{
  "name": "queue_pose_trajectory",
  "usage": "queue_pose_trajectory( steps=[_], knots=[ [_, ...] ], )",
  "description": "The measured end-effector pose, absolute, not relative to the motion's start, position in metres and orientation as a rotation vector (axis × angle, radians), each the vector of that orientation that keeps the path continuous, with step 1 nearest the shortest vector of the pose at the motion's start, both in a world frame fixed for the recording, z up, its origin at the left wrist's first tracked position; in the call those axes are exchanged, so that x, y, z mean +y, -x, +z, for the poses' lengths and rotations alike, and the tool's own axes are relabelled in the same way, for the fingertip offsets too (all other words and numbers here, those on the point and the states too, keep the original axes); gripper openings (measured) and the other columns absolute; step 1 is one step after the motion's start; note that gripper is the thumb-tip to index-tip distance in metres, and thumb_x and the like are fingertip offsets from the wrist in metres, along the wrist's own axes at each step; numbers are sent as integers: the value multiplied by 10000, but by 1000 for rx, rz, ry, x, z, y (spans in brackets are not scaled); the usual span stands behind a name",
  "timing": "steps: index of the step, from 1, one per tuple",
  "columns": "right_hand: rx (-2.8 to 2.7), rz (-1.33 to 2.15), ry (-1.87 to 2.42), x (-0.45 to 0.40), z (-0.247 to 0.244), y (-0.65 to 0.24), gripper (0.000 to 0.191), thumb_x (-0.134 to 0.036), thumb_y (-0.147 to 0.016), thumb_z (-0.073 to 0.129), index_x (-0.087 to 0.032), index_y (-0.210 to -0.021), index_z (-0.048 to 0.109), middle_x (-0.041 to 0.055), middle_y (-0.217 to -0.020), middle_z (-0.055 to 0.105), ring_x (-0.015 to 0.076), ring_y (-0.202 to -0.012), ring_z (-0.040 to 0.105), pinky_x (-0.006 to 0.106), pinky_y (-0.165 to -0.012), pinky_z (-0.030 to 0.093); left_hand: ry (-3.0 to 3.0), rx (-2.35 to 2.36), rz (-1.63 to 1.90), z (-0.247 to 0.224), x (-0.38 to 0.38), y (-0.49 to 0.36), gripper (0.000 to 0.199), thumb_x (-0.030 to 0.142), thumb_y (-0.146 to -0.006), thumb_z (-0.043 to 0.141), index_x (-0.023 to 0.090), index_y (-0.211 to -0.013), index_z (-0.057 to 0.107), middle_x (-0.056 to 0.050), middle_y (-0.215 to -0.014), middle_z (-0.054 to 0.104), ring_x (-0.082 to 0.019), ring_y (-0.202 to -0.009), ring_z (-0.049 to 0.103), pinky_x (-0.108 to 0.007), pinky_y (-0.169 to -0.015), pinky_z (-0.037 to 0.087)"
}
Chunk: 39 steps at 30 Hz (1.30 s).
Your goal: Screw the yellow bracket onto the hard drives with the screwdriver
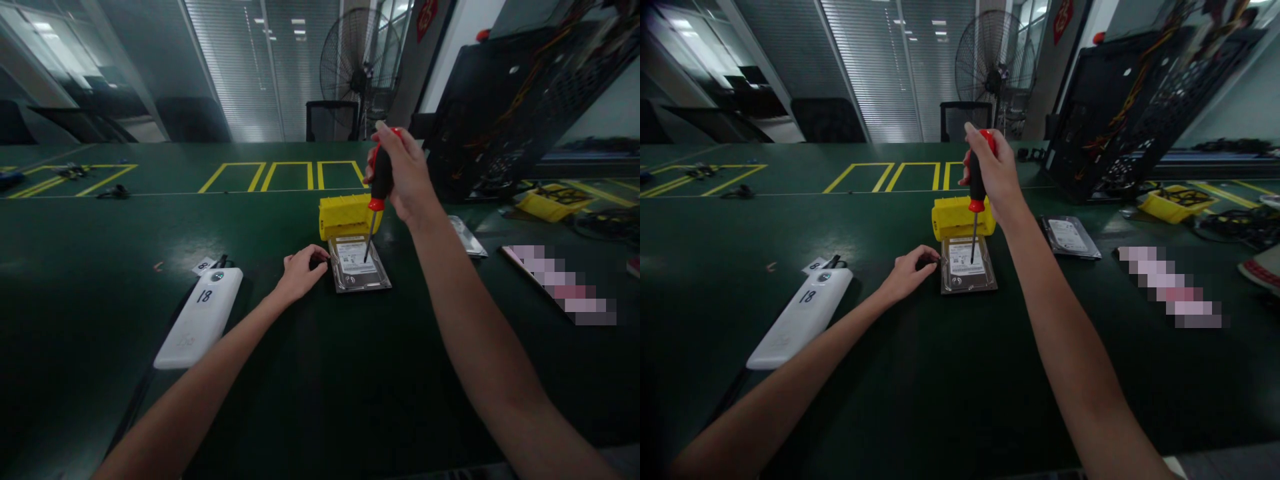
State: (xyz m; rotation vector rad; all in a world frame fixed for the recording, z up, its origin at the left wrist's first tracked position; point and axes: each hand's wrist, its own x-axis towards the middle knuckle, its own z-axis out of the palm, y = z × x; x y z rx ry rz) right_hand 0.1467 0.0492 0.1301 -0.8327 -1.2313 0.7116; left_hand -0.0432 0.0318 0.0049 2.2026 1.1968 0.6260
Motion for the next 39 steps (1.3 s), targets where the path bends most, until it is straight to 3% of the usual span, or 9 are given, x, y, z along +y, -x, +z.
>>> queue_pose_trajectory(
  steps=[6, 17, 20, 27, 31, 35, 39],
  knots=[
    [-1239, 735, 835, 48, 132, -144, 298, -527, -754, 560, -240, -778, 484, -41, -605, 501, 77, -469, 494, 232, -457, 446, -2308, 1211, 411, 22, 31, 59, 229, 391, -786, 530, 236, -933, 613, -34, -999, 611, -235, -962, 555, -435, -861, 373],
    [-1246, 768, 791, 48, 131, -143, 284, -479, -758, 575, -206, -797, 505, -47, -599, 496, 64, -458, 477, 208, -433, 451, -2420, 1227, 473, 11, 26, 51, 130, 302, -809, 534, 249, -875, 633, -13, -957, 599, -241, -972, 531, -472, -879, 310],
    [-1232, 764, 813, 47, 132, -142, 298, -487, -750, 578, -202, -789, 501, -48, -591, 493, 62, -452, 476, 203, -430, 452, -2371, 1235, 577, 10, 27, 49, 132, 307, -812, 535, 226, -854, 630, -13, -919, 612, -216, -914, 556, -458, -879, 338],
    [-1219, 782, 834, 44, 133, -137, 255, -437, -751, 606, -203, -759, 506, -45, -588, 487, 56, -446, 470, 193, -417, 460, -1915, 1071, 1089, 1, 31, 36, 155, 310, -813, 541, 171, -853, 598, -40, -905, 663, -158, -889, 611, -305, -805, 483],
    [-1231, 799, 825, 43, 132, -134, 231, -411, -767, 599, -197, -752, 512, -44, -583, 491, 54, -445, 475, 189, -414, 456, -1795, 1000, 1131, -4, 33, 32, 202, 330, -792, 574, 158, -896, 593, -54, -909, 682, -159, -863, 641, -294, -776, 505],
    [-1244, 797, 819, 46, 129, -133, 264, -451, -745, 607, -204, -749, 516, -46, -586, 491, 55, -446, 473, 195, -423, 454, -1849, 998, 1140, -3, 32, 33, 315, 315, -774, 606, 187, -1061, 586, -40, -903, 699, -164, -859, 648, -317, -798, 495],
    [-1223, 717, 717, 51, 125, -129, 309, -520, -727, 592, -225, -752, 503, -43, -609, 488, 68, -467, 478, 220, -446, 462, -1895, 982, 1122, -4, 31, 33, 269, 325, -768, 611, 200, -1001, 658, -45, -969, 695, -181, -924, 635, -346, -852, 486]
  ],
)
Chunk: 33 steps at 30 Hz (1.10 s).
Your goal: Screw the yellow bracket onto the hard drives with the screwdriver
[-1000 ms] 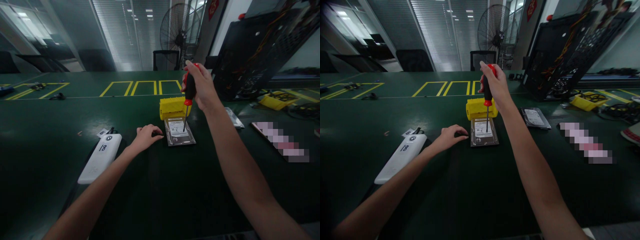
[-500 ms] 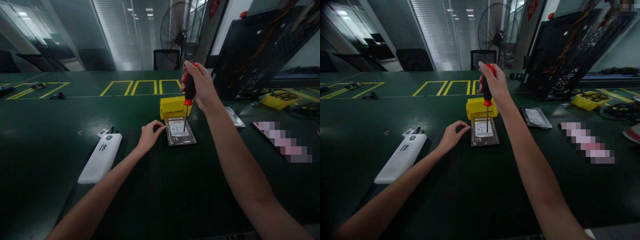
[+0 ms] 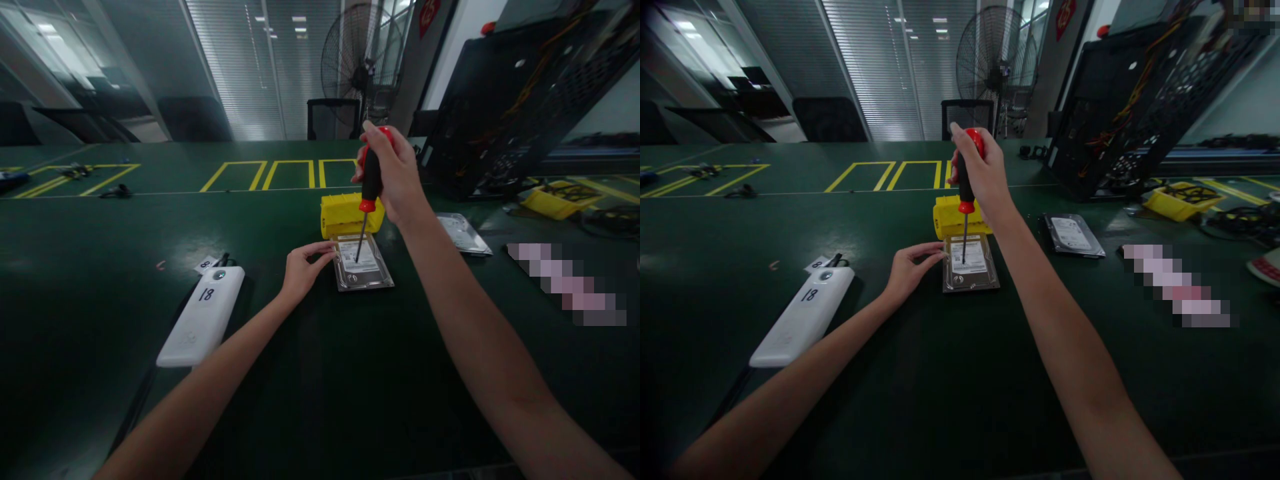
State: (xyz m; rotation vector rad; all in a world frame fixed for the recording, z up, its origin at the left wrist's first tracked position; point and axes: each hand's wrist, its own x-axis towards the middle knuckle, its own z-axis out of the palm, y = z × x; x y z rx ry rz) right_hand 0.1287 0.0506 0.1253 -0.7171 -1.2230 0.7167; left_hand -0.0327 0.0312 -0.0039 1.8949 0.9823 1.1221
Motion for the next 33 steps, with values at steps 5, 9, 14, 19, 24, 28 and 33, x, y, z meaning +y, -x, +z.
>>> queue_pose_trajectory(
  steps=[5, 9, 14, 19, 24, 28, 33],
  knots=[
    [-1206, 635, 532, 51, 125, -123, 273, -507, -750, 577, -251, -783, 486, -48, -640, 472, 82, -501, 494, 246, -471, 463, -1776, 903, 1121, -8, 31, 33, 291, 330, -735, 642, 174, -979, 668, -59, -988, 692, -173, -890, 652, -334, -847, 513],
    [-1184, 600, 448, 50, 128, -121, 257, -457, -789, 554, -215, -798, 468, -53, -614, 458, 68, -486, 478, 221, -448, 434, -1731, 894, 1109, -8, 31, 33, 312, 328, -707, 669, 168, -975, 666, -61, -967, 697, -171, -871, 659, -335, -838, 522],
    [-1187, 613, 476, 51, 126, -118, 266, -471, -783, 561, -228, -800, 456, -57, -617, 453, 67, -483, 473, 228, -462, 453, -1721, 911, 1100, -6, 30, 32, 314, 328, -704, 671, 162, -970, 665, -70, -974, 697, -177, -874, 660, -340, -838, 523],
    [-1201, 610, 496, 50, 125, -118, 310, -534, -771, 538, -236, -803, 457, -51, -641, 447, 79, -490, 479, 256, -485, 482, -1739, 901, 1100, -6, 30, 32, 313, 331, -703, 674, 159, -965, 668, -70, -954, 700, -174, -864, 661, -329, -829, 525],
    [-1222, 608, 562, 50, 125, -117, 316, -573, -755, 525, -269, -814, 463, -46, -665, 454, 91, -508, 498, 260, -509, 486, -1752, 908, 1104, -7, 30, 32, 336, 348, -701, 672, 153, -975, 664, -75, -967, 696, -179, -870, 661, -327, -819, 528],
    [-1224, 584, 614, 50, 123, -113, 369, -625, -737, 499, -268, -815, 448, -43, -651, 453, 98, -520, 504, 255, -518, 484, -1786, 942, 1095, -6, 29, 31, 344, 343, -708, 665, 173, -1007, 651, -63, -960, 700, -179, -855, 665, -343, -823, 523],
    [-1266, 585, 670, 47, 118, -105, 361, -626, -727, 511, -285, -825, 449, -42, -661, 481, 100, -520, 500, 255, -520, 472, -1822, 1007, 1105, -5, 29, 30, 335, 325, -712, 666, 187, -1017, 650, -52, -930, 707, -184, -862, 666, -358, -845, 512]
  ],
)
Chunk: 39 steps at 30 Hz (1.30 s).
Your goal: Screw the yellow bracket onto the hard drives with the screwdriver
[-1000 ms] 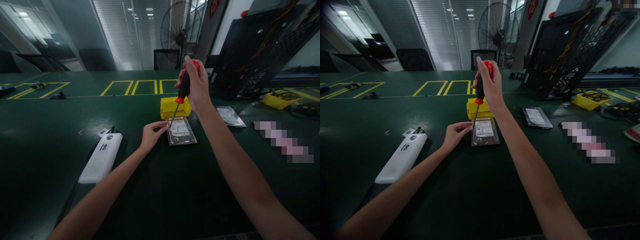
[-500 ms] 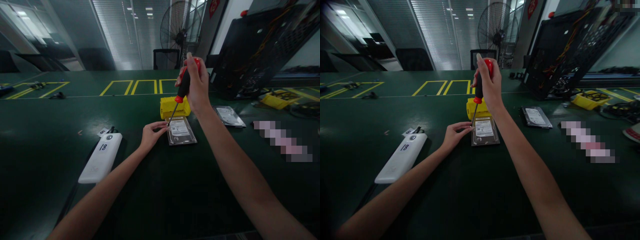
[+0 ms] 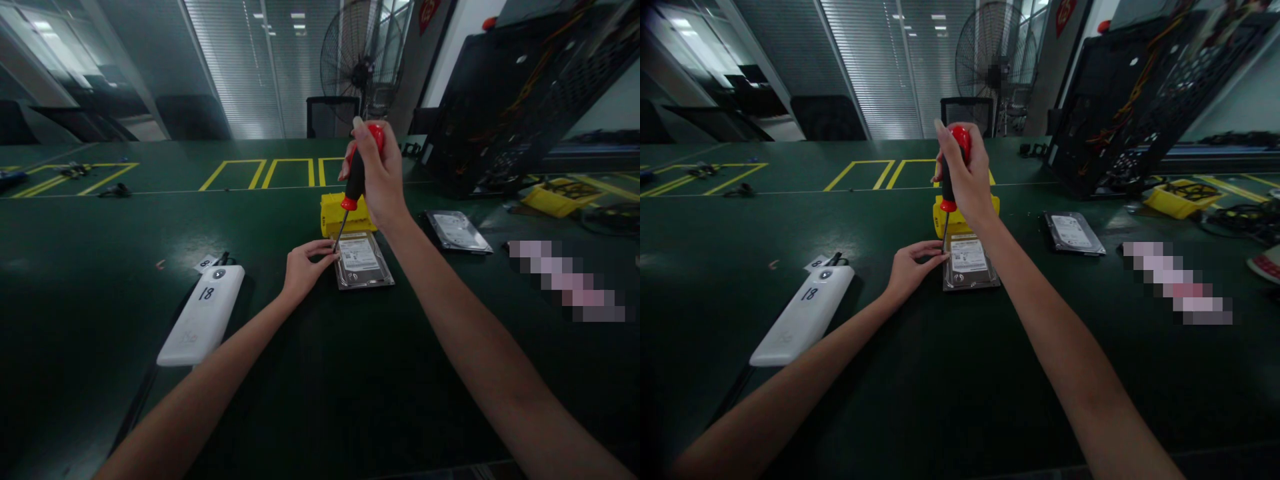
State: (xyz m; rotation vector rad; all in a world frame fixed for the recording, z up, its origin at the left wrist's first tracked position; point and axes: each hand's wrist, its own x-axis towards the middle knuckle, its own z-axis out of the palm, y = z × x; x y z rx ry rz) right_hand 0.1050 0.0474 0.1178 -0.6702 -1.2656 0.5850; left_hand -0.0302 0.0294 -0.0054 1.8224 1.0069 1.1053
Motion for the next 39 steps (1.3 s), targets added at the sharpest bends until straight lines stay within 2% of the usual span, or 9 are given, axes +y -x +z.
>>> queue_pose_trajectory(
  steps=[8, 13, 23, 28, 31, 35, 39],
  knots=[
    [-1335, 578, 711, 42, 114, -95, 327, -595, -747, 516, -287, -832, 446, -43, -642, 470, 100, -519, 487, 244, -524, 477, -1796, 1009, 1054, -7, 32, 29, 300, 307, -699, 678, 173, -967, 662, -62, -973, 698, -180, -857, 669, -346, -821, 527],
    [-1311, 577, 721, 42, 114, -95, 348, -628, -725, 512, -300, -826, 459, -45, -655, 496, 102, -523, 495, 251, -528, 479, -1790, 977, 988, -9, 34, 30, 352, 329, -703, 672, 156, -1008, 637, -69, -944, 706, -188, -880, 667, -351, -868, 500],
    [-1307, 581, 686, 45, 112, -93, 278, -535, -742, 561, -286, -836, 480, -54, -652, 487, 79, -501, 476, 226, -524, 450, -1738, 931, 981, -14, 37, 30, 442, 337, -709, 667, 141, -1097, 589, -82, -930, 709, -197, -908, 659, -358, -882, 494],
    [-1339, 611, 640, 44, 111, -94, 243, -498, -761, 563, -288, -852, 478, -62, -637, 479, 74, -492, 471, 219, -504, 432, -1733, 918, 987, -13, 37, 30, 336, 317, -712, 661, 136, -993, 632, -85, -970, 696, -186, -894, 659, -352, -845, 514],
    [-1344, 610, 669, 43, 111, -95, 258, -509, -762, 554, -288, -864, 470, -64, -637, 478, 72, -500, 475, 209, -491, 423, -1800, 912, 996, -11, 35, 32, 309, 328, -721, 653, 154, -976, 650, -72, -974, 692, -181, -888, 648, -358, -846, 504],
    [-1332, 617, 680, 43, 111, -97, 286, -541, -757, 539, -287, -861, 458, -62, -631, 463, 75, -499, 471, 209, -489, 424, -2059, 1054, 1016, -6, 33, 39, 240, 380, -730, 641, 232, -911, 693, -41, -937, 680, -197, -909, 594, -384, -849, 456],
    [-1378, 709, 632, 42, 113, -99, 263, -522, -800, 488, -285, -912, 471, -40, -682, 462, 84, -526, 475, 217, -488, 429, -2190, 1166, 1000, -5, 33, 45, 214, 402, -734, 631, 268, -882, 709, -44, -912, 606, -199, -882, 551, -373, -801, 438]
  ],
)
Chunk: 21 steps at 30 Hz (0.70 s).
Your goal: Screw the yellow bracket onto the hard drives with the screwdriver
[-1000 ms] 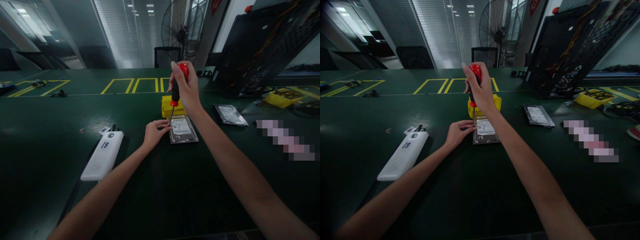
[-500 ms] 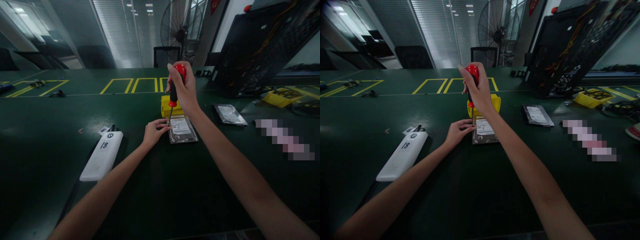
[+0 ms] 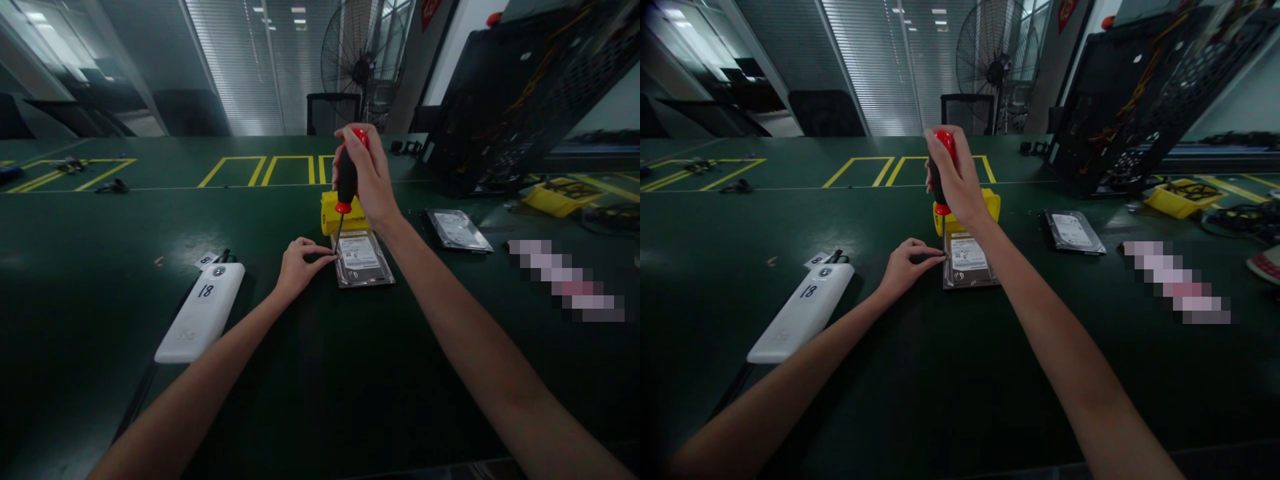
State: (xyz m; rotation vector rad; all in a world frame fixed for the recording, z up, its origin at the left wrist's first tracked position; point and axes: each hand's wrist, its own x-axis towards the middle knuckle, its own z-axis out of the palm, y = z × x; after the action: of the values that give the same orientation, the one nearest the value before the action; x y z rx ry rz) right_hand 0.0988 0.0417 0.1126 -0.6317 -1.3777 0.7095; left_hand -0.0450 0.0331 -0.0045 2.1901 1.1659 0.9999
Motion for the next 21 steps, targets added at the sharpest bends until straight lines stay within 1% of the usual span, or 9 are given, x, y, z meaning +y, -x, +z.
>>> queue_pose_trajectory(
  steps=[2, 6, 9, 13, 17, 21],
  knots=[
    [-1404, 761, 639, 40, 114, -100, 270, -521, -807, 470, -297, -957, 481, -29, -723, 475, 90, -553, 481, 223, -509, 442, -2193, 1157, 1001, -5, 34, 46, 202, 392, -742, 626, 264, -874, 710, -38, -894, 578, -186, -864, 545, -345, -779, 440],
    [-1456, 787, 667, 37, 114, -101, 317, -553, -764, 510, -339, -996, 488, -23, -799, 497, 105, -615, 508, 239, -565, 475, -2166, 1109, 1000, -7, 35, 44, 208, 382, -773, 593, 244, -881, 706, -27, -868, 565, -162, -829, 548, -300, -756, 440],
    [-1481, 769, 645, 36, 114, -101, 316, -545, -776, 506, -334, -1010, 493, -21, -817, 494, 103, -632, 515, 240, -587, 481, -2132, 1094, 1004, -8, 36, 44, 243, 395, -814, 535, 242, -906, 700, -22, -867, 569, -155, -826, 556, -286, -764, 436],
    [-1495, 774, 634, 36, 113, -101, 338, -554, -772, 507, -333, -1027, 494, -23, -836, 499, 97, -651, 521, 225, -604, 486, -2106, 1111, 986, -9, 37, 44, 304, 411, -866, 438, 259, -922, 696, -15, -862, 560, -153, -842, 559, -291, -804, 425],
    [-1508, 753, 608, 37, 113, -100, 341, -555, -788, 484, -321, -1036, 491, -14, -839, 497, 96, -646, 520, 224, -590, 482, -2116, 1107, 951, -8, 36, 44, 317, 427, -866, 433, 252, -926, 691, -14, -876, 560, -159, -861, 557, -305, -825, 414],
    [-1523, 729, 645, 36, 113, -100, 350, -559, -809, 445, -309, -1052, 467, -4, -853, 494, 97, -658, 516, 215, -592, 480, -2105, 1124, 930, -7, 36, 43, 358, 441, -884, 384, 256, -932, 686, -15, -892, 563, -162, -869, 556, -328, -846, 405]
  ],
)
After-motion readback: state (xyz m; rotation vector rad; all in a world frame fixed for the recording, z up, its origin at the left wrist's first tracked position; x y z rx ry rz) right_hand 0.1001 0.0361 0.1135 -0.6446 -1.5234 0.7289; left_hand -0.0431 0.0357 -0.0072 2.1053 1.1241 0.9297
